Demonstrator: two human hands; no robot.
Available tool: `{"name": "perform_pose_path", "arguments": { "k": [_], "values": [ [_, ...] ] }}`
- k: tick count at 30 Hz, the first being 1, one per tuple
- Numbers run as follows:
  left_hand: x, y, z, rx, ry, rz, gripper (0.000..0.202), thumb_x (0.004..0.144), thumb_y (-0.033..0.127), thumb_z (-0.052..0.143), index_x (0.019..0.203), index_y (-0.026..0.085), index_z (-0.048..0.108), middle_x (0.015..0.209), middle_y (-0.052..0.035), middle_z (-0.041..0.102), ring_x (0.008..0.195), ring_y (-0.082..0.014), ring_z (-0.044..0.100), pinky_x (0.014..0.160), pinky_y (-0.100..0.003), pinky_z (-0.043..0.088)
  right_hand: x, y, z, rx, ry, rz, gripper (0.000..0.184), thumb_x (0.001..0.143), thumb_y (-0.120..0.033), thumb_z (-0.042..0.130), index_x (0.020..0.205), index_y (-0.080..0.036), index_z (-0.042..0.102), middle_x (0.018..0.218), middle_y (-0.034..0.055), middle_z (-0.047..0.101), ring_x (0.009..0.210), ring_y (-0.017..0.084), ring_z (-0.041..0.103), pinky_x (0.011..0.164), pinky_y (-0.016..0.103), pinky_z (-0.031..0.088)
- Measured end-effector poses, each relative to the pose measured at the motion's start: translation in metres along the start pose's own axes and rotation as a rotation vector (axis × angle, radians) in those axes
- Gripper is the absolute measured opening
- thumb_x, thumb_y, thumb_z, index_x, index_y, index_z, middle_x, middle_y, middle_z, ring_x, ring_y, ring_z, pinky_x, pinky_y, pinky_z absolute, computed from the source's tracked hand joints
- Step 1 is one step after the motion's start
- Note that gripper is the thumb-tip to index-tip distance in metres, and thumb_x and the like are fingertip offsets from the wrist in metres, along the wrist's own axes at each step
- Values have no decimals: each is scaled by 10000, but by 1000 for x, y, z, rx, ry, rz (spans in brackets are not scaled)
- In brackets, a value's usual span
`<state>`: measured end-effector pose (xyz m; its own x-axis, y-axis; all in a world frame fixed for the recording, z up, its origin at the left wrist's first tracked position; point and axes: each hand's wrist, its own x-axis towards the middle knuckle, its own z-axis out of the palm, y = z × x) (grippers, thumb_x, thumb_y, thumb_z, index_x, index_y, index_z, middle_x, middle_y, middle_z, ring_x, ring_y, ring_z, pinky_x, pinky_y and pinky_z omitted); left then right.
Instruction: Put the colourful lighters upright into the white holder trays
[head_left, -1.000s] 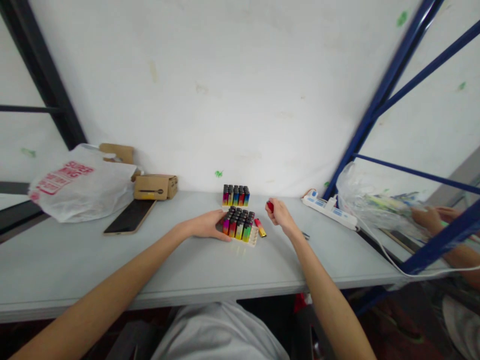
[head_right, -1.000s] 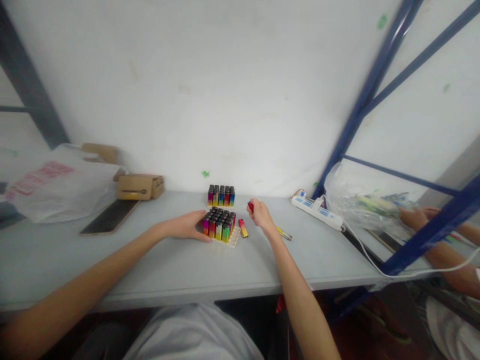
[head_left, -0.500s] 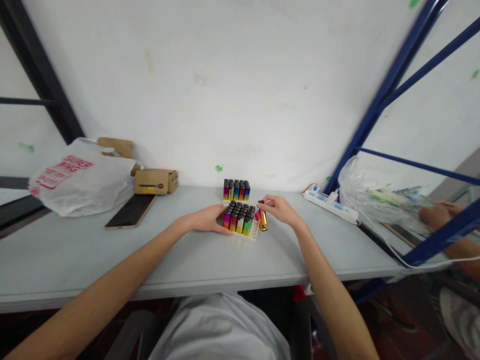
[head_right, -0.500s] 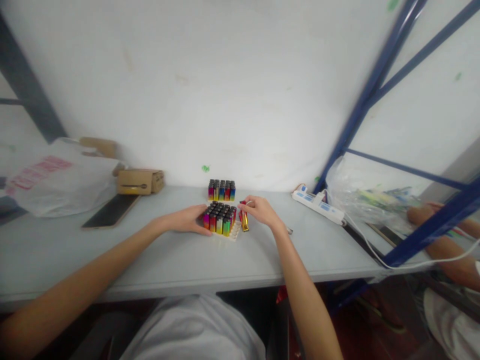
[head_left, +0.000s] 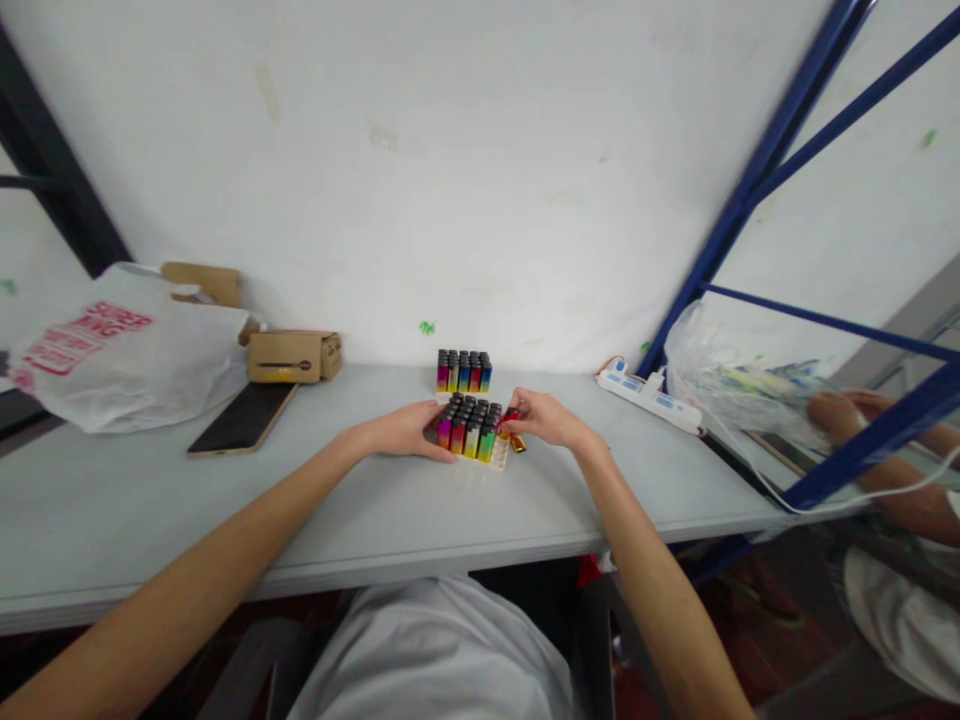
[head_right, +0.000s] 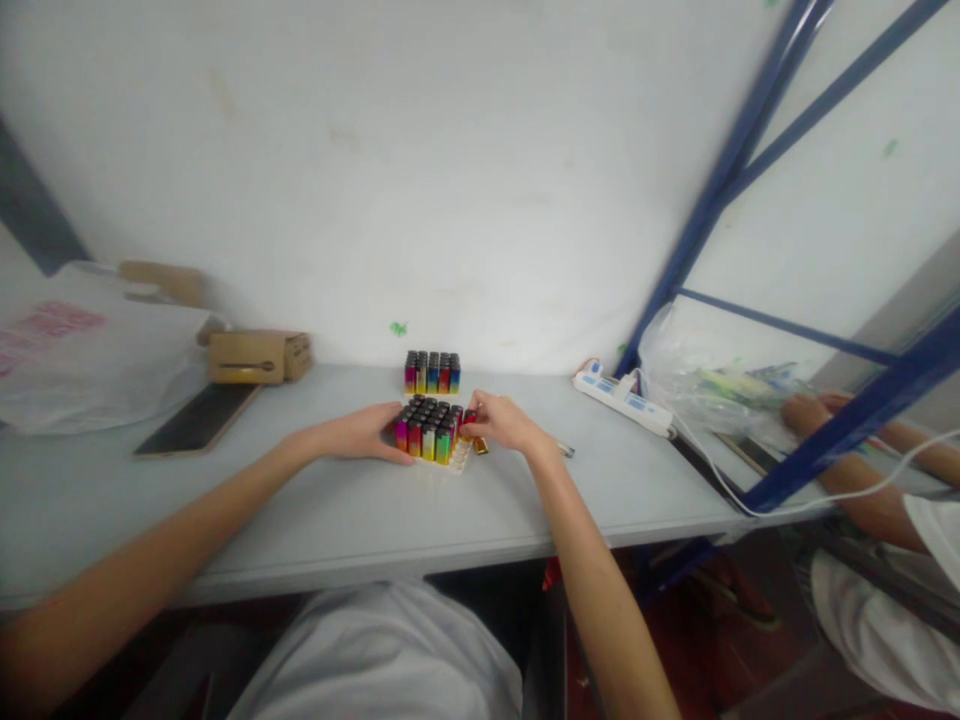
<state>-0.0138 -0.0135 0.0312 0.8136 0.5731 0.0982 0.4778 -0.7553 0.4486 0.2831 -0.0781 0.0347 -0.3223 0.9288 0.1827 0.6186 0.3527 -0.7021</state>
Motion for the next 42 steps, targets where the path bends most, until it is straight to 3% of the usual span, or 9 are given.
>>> {"name": "perform_pose_path", "arguments": {
  "k": [3,7,11,16,19,22,27,34,42],
  "values": [
    [-1,2,0,12,-7,-16,816,749,683,777,1344,155,593,1306,-120,699,1201,-336,649,1056,-385,496,1,-7,0,-91,-15,-16,226,847,-279,772,892,-211,561,777,15,758,731,204,732,624,272,533],
    [0,1,0,24,-1,-10,833,741,701,778,1345,159,594,1326,-122,691,1184,-336,653,1052,-386,499,-8,1,-25,-51,-1,-26,284,807,-370,819,987,-189,695,1035,88,789,988,241,745,818,321,583],
    [1,0,-1,22,-5,-17,840,728,730,775,1323,159,615,1305,-118,699,1150,-338,663,1037,-394,512,-36,28,-70,-202,71,179,251,839,-367,776,1005,-179,768,1072,112,794,1010,257,741,921,356,569],
    [1,1,-1,-16,-5,-25,854,715,732,786,1327,157,626,1304,-117,702,1144,-342,666,1029,-401,523,-61,52,-97,-366,-118,485,446,733,-450,854,1076,-173,788,1094,112,798,976,287,740,812,317,561],
    [0,2,-1,11,3,-21,874,712,736,782,1344,157,617,1304,-119,702,1134,-348,668,1032,-412,522,-61,59,-96,-376,-173,530,376,723,-398,838,1005,-156,783,970,99,804,854,262,734,708,294,537],
    [0,1,-1,35,11,-2,869,732,735,767,1368,168,599,1316,-118,697,1151,-350,661,1050,-420,511,-56,60,-93,-369,-67,436,316,743,-419,808,917,-157,769,919,96,791,793,233,711,686,286,518],
    [-1,0,0,44,14,11,869,735,737,763,1369,166,594,1339,-133,684,1163,-346,654,1059,-418,505,-48,46,-87,-117,12,250,505,867,-597,654,1062,-144,758,802,60,732,621,164,635,601,270,489],
    [-1,2,-2,41,-18,-44,836,727,758,752,1293,155,632,1287,-134,697,1137,-343,668,1029,-397,515,-27,30,-62,-56,186,129,571,881,-628,599,1147,-148,759,685,6,618,532,112,468,477,234,354],
    [0,0,-2,51,-7,-55,802,712,757,759,1243,166,653,1244,-133,710,1133,-357,672,1014,-409,523,-14,25,-46,228,411,107,546,739,-711,755,752,-184,614,581,-33,514,513,102,409,466,246,330]
  ]
}}
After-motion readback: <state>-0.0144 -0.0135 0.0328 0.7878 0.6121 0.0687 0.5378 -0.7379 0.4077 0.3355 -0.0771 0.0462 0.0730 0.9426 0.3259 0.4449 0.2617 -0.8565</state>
